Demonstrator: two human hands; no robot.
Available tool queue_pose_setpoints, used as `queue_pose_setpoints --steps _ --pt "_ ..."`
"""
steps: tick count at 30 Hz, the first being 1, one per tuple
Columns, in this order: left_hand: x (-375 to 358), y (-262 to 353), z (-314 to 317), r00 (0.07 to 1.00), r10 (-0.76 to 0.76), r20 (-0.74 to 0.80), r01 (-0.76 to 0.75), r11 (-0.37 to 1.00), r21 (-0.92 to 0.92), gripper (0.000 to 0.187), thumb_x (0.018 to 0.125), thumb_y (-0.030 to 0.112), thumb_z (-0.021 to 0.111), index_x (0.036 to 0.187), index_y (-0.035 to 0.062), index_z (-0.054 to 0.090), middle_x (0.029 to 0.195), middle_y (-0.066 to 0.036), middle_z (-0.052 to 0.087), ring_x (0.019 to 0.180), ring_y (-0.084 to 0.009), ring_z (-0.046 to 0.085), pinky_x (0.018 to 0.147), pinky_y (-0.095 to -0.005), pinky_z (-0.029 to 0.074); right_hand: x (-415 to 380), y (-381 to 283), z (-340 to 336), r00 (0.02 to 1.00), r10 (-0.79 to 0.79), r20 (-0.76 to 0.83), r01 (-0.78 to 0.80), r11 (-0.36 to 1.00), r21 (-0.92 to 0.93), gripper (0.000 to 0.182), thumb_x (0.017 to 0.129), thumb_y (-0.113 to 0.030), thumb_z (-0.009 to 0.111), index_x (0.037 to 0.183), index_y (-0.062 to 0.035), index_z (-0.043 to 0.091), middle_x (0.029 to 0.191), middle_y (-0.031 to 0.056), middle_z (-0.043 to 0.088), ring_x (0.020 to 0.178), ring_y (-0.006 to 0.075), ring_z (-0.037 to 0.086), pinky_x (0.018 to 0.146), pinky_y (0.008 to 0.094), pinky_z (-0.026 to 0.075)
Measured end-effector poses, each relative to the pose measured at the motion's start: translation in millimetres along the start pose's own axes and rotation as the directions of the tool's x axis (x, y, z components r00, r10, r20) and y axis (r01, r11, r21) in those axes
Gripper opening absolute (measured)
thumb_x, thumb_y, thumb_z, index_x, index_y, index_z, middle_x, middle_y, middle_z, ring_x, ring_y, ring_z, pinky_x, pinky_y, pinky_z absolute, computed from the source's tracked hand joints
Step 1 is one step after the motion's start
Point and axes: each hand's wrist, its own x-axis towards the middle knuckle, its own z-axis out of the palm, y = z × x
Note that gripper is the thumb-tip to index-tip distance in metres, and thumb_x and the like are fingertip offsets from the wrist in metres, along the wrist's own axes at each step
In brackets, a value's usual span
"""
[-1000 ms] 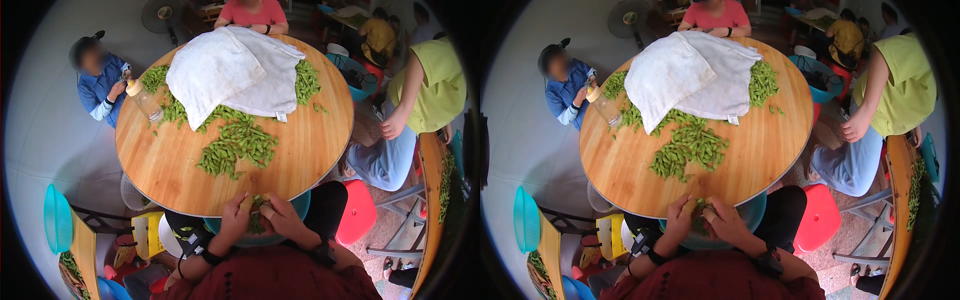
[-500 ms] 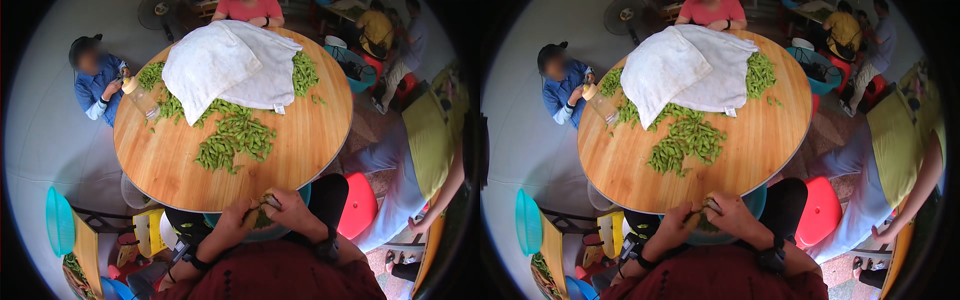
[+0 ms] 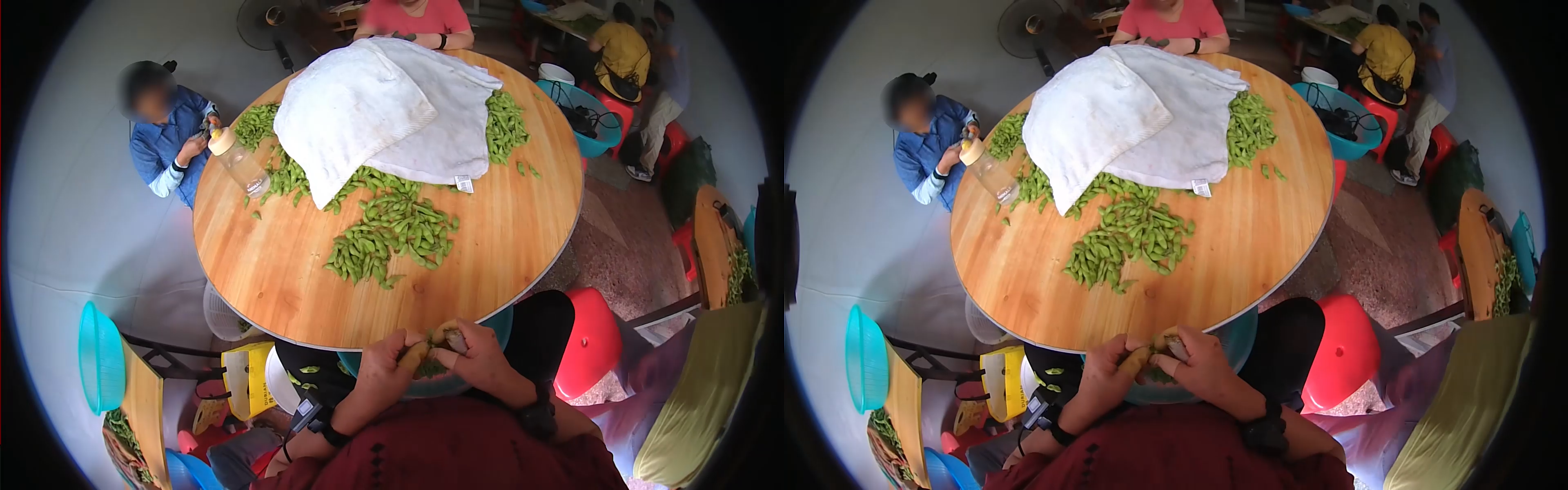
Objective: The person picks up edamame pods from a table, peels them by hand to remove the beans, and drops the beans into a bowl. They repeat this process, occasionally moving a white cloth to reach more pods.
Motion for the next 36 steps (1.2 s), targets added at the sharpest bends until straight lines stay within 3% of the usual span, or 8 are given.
queue_pose_setpoints --steps 4,7,12,20,26,30,34,36 --pt "-6 3 -8 0.992 0.125 0.036 -0.129 0.980 0.150 0.006 0.089 0.002 0.059 0.094 0.0008 0.063 0.077 -0.006 0.066 0.063 -0.0087 0.060 0.057 -0.0239 0.048 2 1 -1 0.988 0.048 0.147 -0.023 0.986 -0.165 0.022 0.082 -0.017 0.064 0.097 -0.0016 0.057 0.080 0.0138 0.058 0.074 0.0340 0.059 0.069 0.0391 0.048" --pt "-20 9 -31 0.973 0.222 -0.059 -0.189 0.921 0.341 0.005 0.086 0.004 0.063 0.089 0.0001 0.064 0.071 -0.010 0.064 0.062 -0.0131 0.062 0.059 -0.0274 0.049 1 14 0 0.946 -0.120 0.300 0.165 0.978 -0.130 0.018 0.082 -0.016 0.062 0.093 -0.0025 0.056 0.080 0.0141 0.059 0.074 0.0330 0.060 0.069 0.0371 0.049" --pt "-36 38 -97 0.999 -0.043 -0.018 0.040 0.577 0.816 0.017 0.078 0.016 0.069 0.093 0.0069 0.068 0.083 -0.013 0.065 0.078 -0.0337 0.064 0.068 -0.0421 0.050 -9 49 -1 0.895 -0.167 0.413 0.239 0.962 -0.129 0.021 0.088 -0.019 0.056 0.101 -0.0031 0.057 0.086 0.0172 0.061 0.083 0.0361 0.062 0.076 0.0389 0.049" --pt "119 9 -36 0.701 0.672 0.238 -0.616 0.403 0.677 0.030 0.072 0.003 0.065 0.102 0.0039 0.065 0.093 -0.014 0.064 0.090 -0.0350 0.060 0.078 -0.0411 0.050 -4 18 -11 0.865 0.193 0.463 -0.200 0.979 -0.035 0.035 0.094 -0.031 0.048 0.112 -0.0017 0.055 0.085 0.0184 0.065 0.075 0.0312 0.064 0.070 0.0402 0.049" --pt "126 8 -23 0.778 0.512 0.365 -0.570 0.331 0.752 0.021 0.069 0.003 0.063 0.090 0.0053 0.064 0.084 -0.016 0.060 0.082 -0.0348 0.057 0.079 -0.0431 0.046 -8 14 -22 0.887 0.232 0.398 -0.283 0.957 0.071 0.036 0.097 -0.036 0.047 0.105 -0.0024 0.057 0.073 0.0083 0.059 0.059 0.0160 0.058 0.056 0.0313 0.047" --pt "111 14 -29 0.701 0.693 0.168 -0.563 0.394 0.727 0.014 0.077 0.004 0.061 0.090 0.0028 0.057 0.085 -0.014 0.059 0.078 -0.0324 0.057 0.073 -0.0425 0.046 2 16 -18 0.873 0.199 0.446 -0.299 0.939 0.167 0.037 0.098 -0.037 0.045 0.088 -0.0024 0.053 0.070 0.0056 0.057 0.053 0.0135 0.054 0.050 0.0293 0.045" --pt "65 11 -106 0.915 0.370 -0.162 -0.378 0.926 -0.017 0.009 0.091 0.012 0.059 0.096 0.0063 0.055 0.080 -0.011 0.056 0.068 -0.0166 0.058 0.062 -0.0316 0.053 6 7 -23 0.898 0.130 0.421 -0.232 0.952 0.200 0.039 0.098 -0.038 0.045 0.085 -0.0024 0.053 0.065 0.0038 0.053 0.051 0.0124 0.052 0.049 0.0287 0.043" --pt "19 19 -149 0.860 0.510 -0.002 -0.253 0.425 -0.869 0.018 0.094 0.024 0.060 0.097 0.0085 0.050 0.077 -0.008 0.054 0.061 -0.0152 0.056 0.061 -0.0307 0.056 7 2 -24 0.896 0.244 0.372 -0.329 0.926 0.185 0.038 0.098 -0.038 0.046 0.083 -0.0030 0.051 0.061 0.0023 0.050 0.052 0.0118 0.052 0.049 0.0275 0.042"
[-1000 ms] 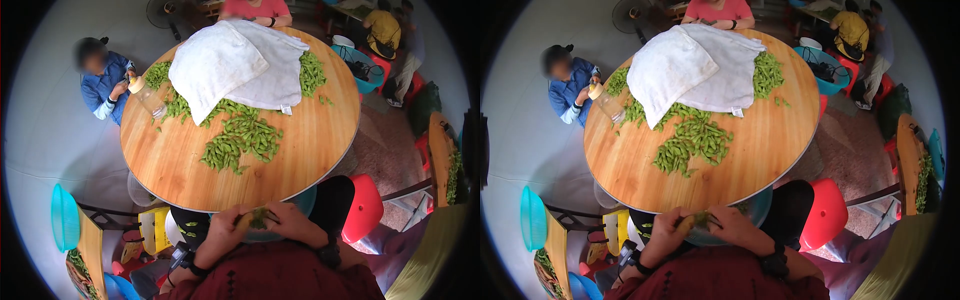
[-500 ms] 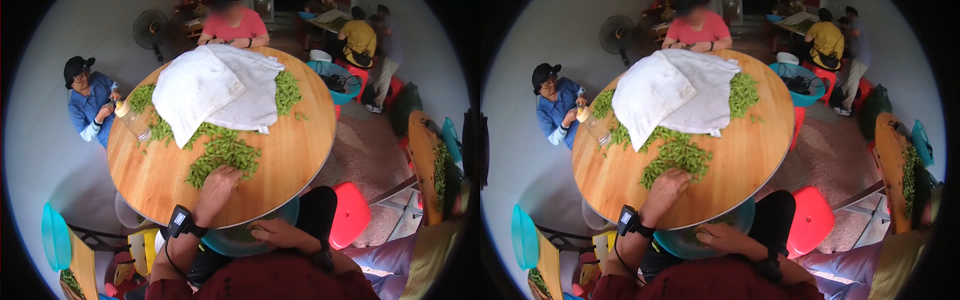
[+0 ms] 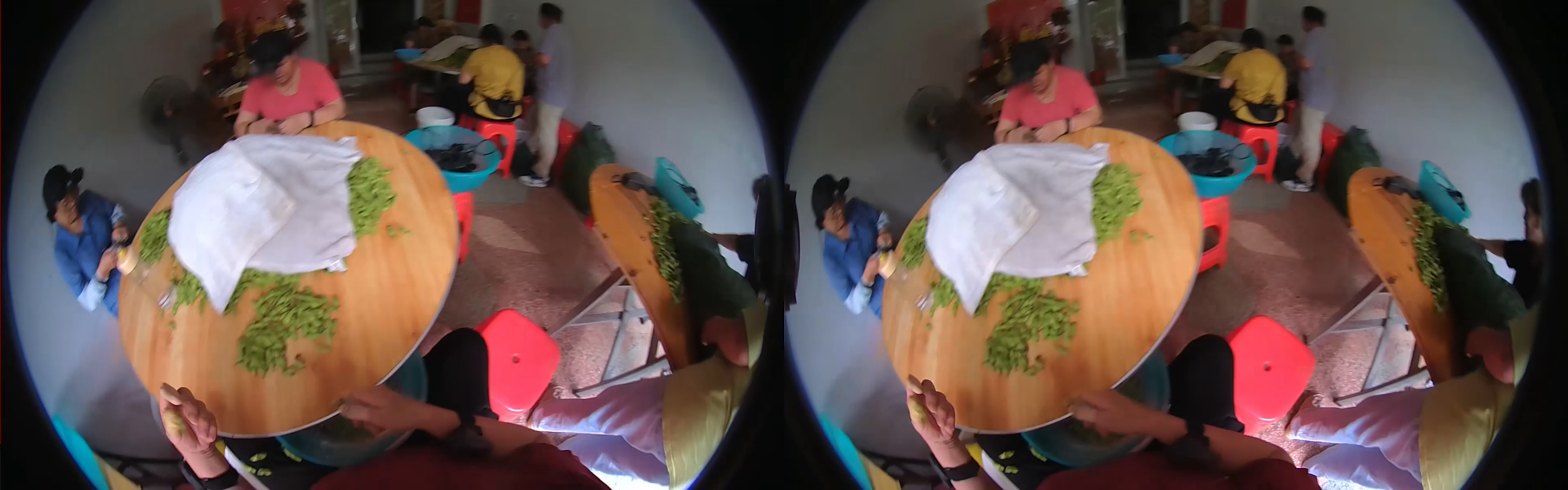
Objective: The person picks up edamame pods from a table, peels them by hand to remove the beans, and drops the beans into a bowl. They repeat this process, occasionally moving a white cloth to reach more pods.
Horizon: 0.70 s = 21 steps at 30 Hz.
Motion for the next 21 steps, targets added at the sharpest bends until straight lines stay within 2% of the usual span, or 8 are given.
queue_pose_setpoints --steps 1,2,4,6,9,11,15,21 --pt "-14 -2 -17 0.980 0.188 -0.071 -0.181 0.979 0.093 0.030 0.096 0.036 0.056 0.096 0.0077 0.045 0.071 -0.006 0.051 0.055 -0.0165 0.056 0.053 -0.0321 0.056 4 -2 -1 0.999 0.033 -0.001 -0.033 0.999 0.017 0.037 0.098 -0.037 0.047 0.083 -0.0031 0.051 0.062 0.0023 0.051 0.052 0.0115 0.052 0.049 0.0273 0.041" --pt "-7 -6 -4 0.994 0.047 -0.099 -0.025 0.977 0.212 0.034 0.095 0.039 0.055 0.099 0.0059 0.049 0.074 -0.006 0.054 0.059 -0.0174 0.059 0.054 -0.0334 0.056 11 -3 -3 0.998 0.064 -0.001 -0.064 0.998 0.022 0.036 0.098 -0.036 0.048 0.084 -0.0032 0.051 0.062 0.0023 0.052 0.053 0.0113 0.052 0.049 0.0272 0.040" --pt "17 -21 15 0.965 -0.109 -0.238 0.252 0.622 0.741 0.027 0.091 0.023 0.062 0.111 0.0053 0.063 0.088 -0.008 0.065 0.076 -0.0154 0.063 0.066 -0.0304 0.053 27 1 0 0.998 -0.017 -0.057 0.020 0.999 0.050 0.034 0.098 -0.034 0.048 0.084 -0.0034 0.052 0.064 0.0027 0.054 0.052 0.0112 0.052 0.049 0.0272 0.039" --pt "47 -48 18 0.991 -0.057 -0.122 0.131 0.207 0.970 0.022 0.088 0.010 0.063 0.109 0.0033 0.065 0.090 -0.008 0.066 0.080 -0.0138 0.064 0.069 -0.0282 0.052 46 -2 0 0.995 -0.076 -0.065 0.075 0.997 -0.021 0.034 0.098 -0.034 0.047 0.085 -0.0030 0.052 0.065 0.0030 0.055 0.052 0.0112 0.053 0.049 0.0270 0.040" --pt "89 -71 1 0.980 -0.045 -0.193 0.198 0.224 0.954 0.020 0.086 0.003 0.062 0.105 0.0027 0.066 0.095 -0.012 0.068 0.085 -0.0202 0.066 0.075 -0.0295 0.052 68 -6 -1 0.989 -0.095 -0.114 0.095 0.995 -0.010 0.034 0.099 -0.034 0.047 0.088 -0.0021 0.053 0.067 0.0039 0.057 0.055 0.0119 0.055 0.051 0.0273 0.043" --pt "117 -85 -20 0.999 0.045 -0.008 0.011 -0.071 0.997 0.025 0.083 -0.002 0.061 0.107 0.0038 0.067 0.093 -0.013 0.067 0.086 -0.0246 0.066 0.076 -0.0312 0.050 85 -5 -2 0.991 -0.061 -0.118 0.068 0.996 0.058 0.034 0.099 -0.033 0.047 0.090 -0.0015 0.054 0.069 0.0045 0.058 0.056 0.0126 0.056 0.051 0.0279 0.044" --pt "155 -118 -45 0.993 0.064 0.103 -0.085 -0.233 0.969 0.027 0.079 -0.004 0.059 0.103 0.0042 0.067 0.097 -0.017 0.066 0.089 -0.0377 0.061 0.077 -0.0390 0.050 95 2 2 0.939 -0.239 -0.246 0.255 0.966 0.033 0.032 0.098 -0.032 0.049 0.093 -0.0014 0.055 0.075 0.0063 0.062 0.056 0.0146 0.057 0.052 0.0288 0.047" --pt "172 -140 -81 0.992 0.091 0.090 -0.032 -0.506 0.862 0.021 0.077 0.003 0.061 0.097 0.0051 0.068 0.089 -0.016 0.064 0.088 -0.0355 0.060 0.077 -0.0436 0.049 93 8 0 0.940 -0.200 -0.276 0.213 0.977 0.017 0.029 0.097 -0.031 0.052 0.092 -0.0028 0.055 0.071 0.0050 0.060 0.053 0.0129 0.056 0.050 0.0278 0.046"
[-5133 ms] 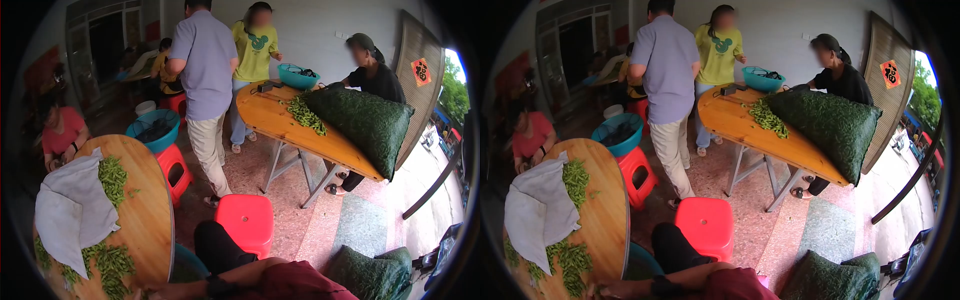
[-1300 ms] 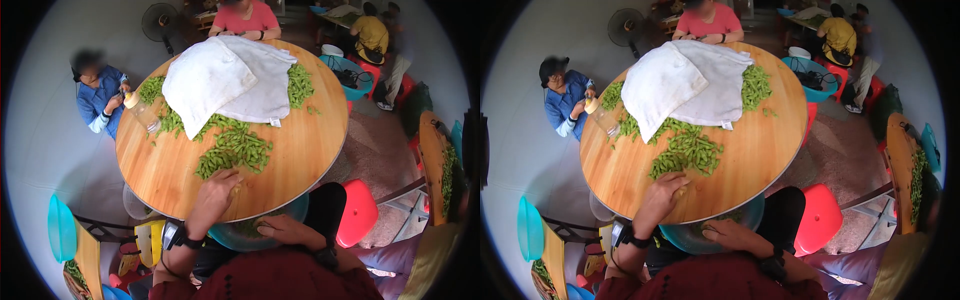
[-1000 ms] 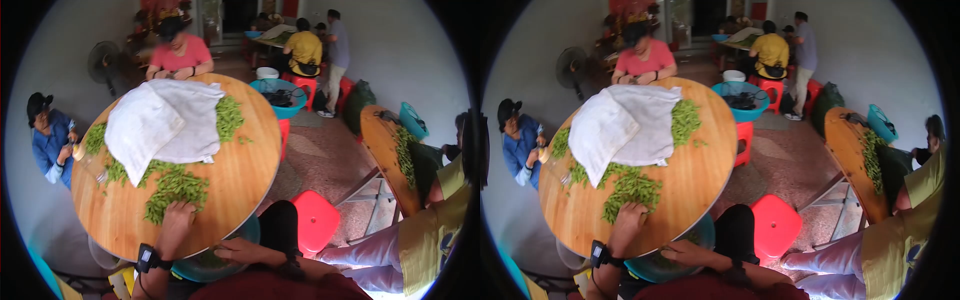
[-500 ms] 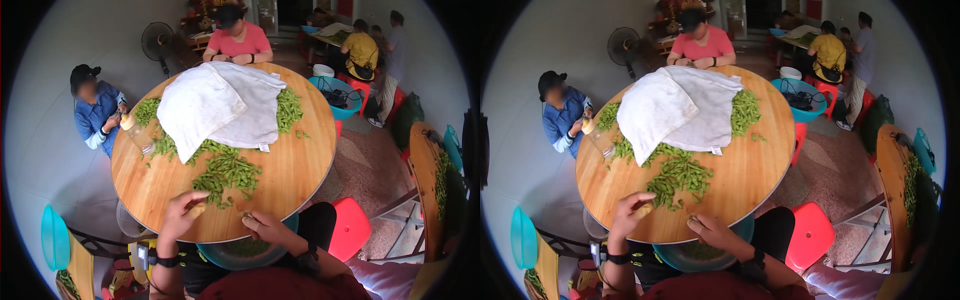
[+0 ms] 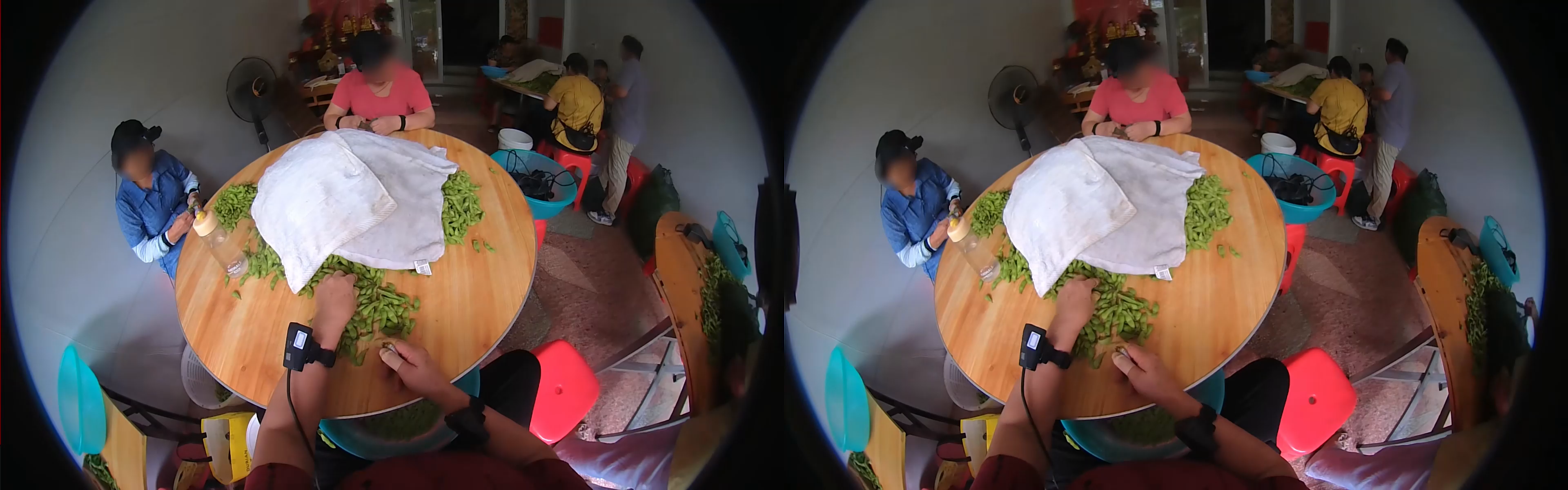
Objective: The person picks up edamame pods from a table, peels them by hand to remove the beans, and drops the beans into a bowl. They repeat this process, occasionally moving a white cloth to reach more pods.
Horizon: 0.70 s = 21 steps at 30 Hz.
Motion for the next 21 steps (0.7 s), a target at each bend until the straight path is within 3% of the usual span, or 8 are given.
queue_pose_setpoints --steps 2,5,9,11,12,15,16,21 --pt "-5 -1 1 0.995 -0.047 0.084 0.049 0.999 -0.016 0.022 0.074 0.005 0.062 0.095 0.0048 0.068 0.087 -0.016 0.063 0.089 -0.0351 0.060 0.076 -0.0431 0.049 0 0 -2 1.000 0.004 -0.002 -0.004 1.000 0.014 0.029 0.097 -0.031 0.052 0.092 -0.0032 0.055 0.068 0.0044 0.060 0.053 0.0122 0.056 0.049 0.0276 0.045" --pt "-16 4 -14 0.999 0.048 0.021 -0.047 0.997 -0.063 0.025 0.074 0.001 0.061 0.098 0.0051 0.067 0.089 -0.017 0.063 0.088 -0.0365 0.059 0.076 -0.0448 0.049 -1 -5 0 0.999 0.034 0.003 -0.034 0.997 0.068 0.027 0.098 -0.029 0.051 0.089 -0.0041 0.056 0.066 0.0025 0.058 0.050 0.0092 0.052 0.047 0.0242 0.042" --pt "-39 38 -53 1.000 0.026 0.015 -0.023 0.989 -0.148 0.030 0.079 -0.003 0.058 0.108 0.0024 0.066 0.097 -0.020 0.065 0.091 -0.0389 0.060 0.083 -0.0411 0.050 -2 8 -2 0.999 0.006 0.032 -0.012 0.974 0.224 0.028 0.099 -0.030 0.048 0.085 -0.0057 0.055 0.063 0.0014 0.055 0.050 0.0094 0.051 0.047 0.0238 0.041" --pt "-55 54 -67 0.992 0.042 0.118 0.030 0.837 -0.547 0.037 0.084 -0.005 0.051 0.118 0.0027 0.062 0.111 -0.021 0.064 0.102 -0.0352 0.061 0.090 -0.0366 0.048 -5 7 -6 0.998 -0.007 0.066 -0.012 0.958 0.287 0.027 0.099 -0.029 0.048 0.085 -0.0070 0.054 0.063 0.0009 0.054 0.051 0.0092 0.052 0.046 0.0234 0.040" --pt "-64 61 -73 0.979 0.065 0.194 0.063 0.805 -0.590 0.041 0.088 -0.004 0.048 0.127 0.0039 0.057 0.120 -0.020 0.062 0.106 -0.0286 0.062 0.092 -0.0331 0.046 -10 0 -7 0.998 -0.003 0.068 -0.019 0.946 0.324 0.025 0.100 -0.027 0.045 0.091 -0.0058 0.053 0.069 0.0024 0.056 0.053 0.0097 0.052 0.047 0.0243 0.040" --pt "-82 84 -94 0.939 0.074 0.336 0.186 0.712 -0.677 0.041 0.090 -0.003 0.047 0.130 0.0047 0.054 0.121 -0.018 0.061 0.100 -0.0252 0.063 0.090 -0.0319 0.047 -28 -29 -7 0.997 0.020 0.078 -0.048 0.930 0.365 0.020 0.100 -0.023 0.040 0.107 -0.0059 0.048 0.082 0.0048 0.058 0.059 0.0107 0.054 0.049 0.0253 0.041" --pt "-89 81 -86 0.948 0.140 0.286 0.101 0.721 -0.686 0.042 0.092 0.002 0.048 0.134 0.0065 0.051 0.109 -0.015 0.066 0.088 -0.0221 0.063 0.085 -0.0305 0.049 -33 -34 -6 0.998 0.002 0.067 -0.026 0.937 0.348 0.019 0.100 -0.022 0.039 0.109 -0.0063 0.047 0.083 0.0048 0.058 0.058 0.0107 0.053 0.049 0.0247 0.040" --pt "-99 93 -96 0.949 0.123 0.290 0.123 0.703 -0.700 0.041 0.096 0.015 0.049 0.136 0.0089 0.050 0.086 -0.008 0.063 0.073 -0.0157 0.059 0.075 -0.0284 0.049 -47 -41 -8 0.993 -0.076 0.093 0.045 0.953 0.299 0.018 0.101 -0.018 0.040 0.113 -0.0064 0.046 0.082 0.0043 0.055 0.055 0.0087 0.052 0.047 0.0216 0.040"
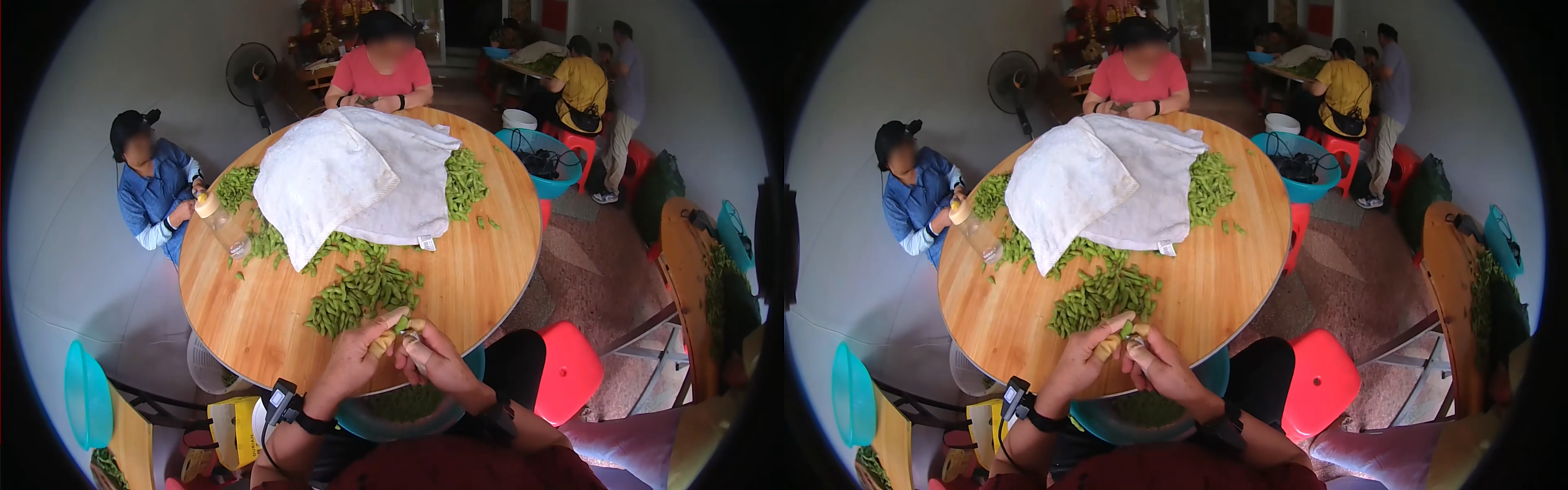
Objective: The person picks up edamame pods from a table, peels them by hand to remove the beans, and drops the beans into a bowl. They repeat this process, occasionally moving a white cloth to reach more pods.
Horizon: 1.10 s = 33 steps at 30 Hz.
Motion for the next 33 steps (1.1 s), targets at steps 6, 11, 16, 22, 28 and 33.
queue_pose_setpoints --steps 6,11,16,22,28,33 --pt "-4 16 5 0.999 -0.017 -0.044 0.015 0.999 -0.040 0.041 0.096 0.020 0.049 0.135 0.0097 0.052 0.077 -0.005 0.059 0.065 -0.0127 0.055 0.066 -0.0275 0.047 -12 -6 2 0.999 -0.028 -0.031 0.030 0.997 0.073 0.020 0.101 -0.014 0.039 0.119 -0.0061 0.046 0.081 0.0033 0.054 0.054 0.0082 0.049 0.046 0.0216 0.038" --pt "-1 34 5 0.997 0.055 -0.050 -0.054 0.998 0.034 0.043 0.092 0.009 0.050 0.135 0.0123 0.052 0.092 -0.014 0.067 0.063 -0.0170 0.059 0.063 -0.0292 0.050 -19 -12 1 1.000 0.027 -0.002 -0.027 0.992 0.120 0.017 0.102 -0.017 0.041 0.115 -0.0086 0.048 0.081 0.0007 0.054 0.056 0.0068 0.045 0.048 0.0210 0.036" --pt "-4 38 6 0.998 -0.037 -0.051 0.036 0.999 -0.025 0.043 0.091 0.005 0.050 0.133 0.0106 0.054 0.104 -0.016 0.068 0.066 -0.0146 0.060 0.064 -0.0281 0.050 -22 -13 1 0.999 0.023 0.023 -0.026 0.991 0.133 0.012 0.102 -0.018 0.041 0.108 -0.0094 0.047 0.080 -0.0003 0.052 0.055 0.0059 0.044 0.048 0.0206 0.035" --pt "-14 60 7 0.972 0.233 -0.040 -0.196 0.890 0.411 0.058 0.078 -0.001 0.056 0.133 0.0128 0.053 0.080 -0.019 0.061 0.066 -0.0360 0.060 0.061 -0.0399 0.050 -32 -13 2 0.996 -0.008 0.094 -0.010 0.982 0.191 0.012 0.102 -0.020 0.042 0.108 -0.0104 0.046 0.078 -0.0013 0.049 0.051 0.0040 0.040 0.046 0.0184 0.032" --pt "-45 20 34 0.958 -0.284 -0.024 0.200 0.731 -0.653 0.028 0.087 0.006 0.053 0.113 0.0019 0.063 0.068 -0.014 0.061 0.058 -0.0253 0.061 0.053 -0.0336 0.047 -32 15 -2 0.982 0.037 0.185 -0.087 0.960 0.268 0.016 0.102 -0.027 0.041 0.109 -0.0145 0.047 0.069 -0.0020 0.049 0.043 0.0036 0.038 0.036 0.0182 0.027" --pt "-46 13 40 0.956 0.089 -0.281 -0.100 0.995 -0.024 0.029 0.088 0.008 0.062 0.116 0.0054 0.064 0.075 -0.010 0.062 0.067 -0.0212 0.062 0.059 -0.0336 0.049 -30 30 -4 0.944 0.276 0.182 -0.321 0.894 0.313 0.024 0.100 -0.023 0.042 0.120 -0.0109 0.047 0.071 0.0013 0.052 0.041 0.0061 0.039 0.035 0.0199 0.027"
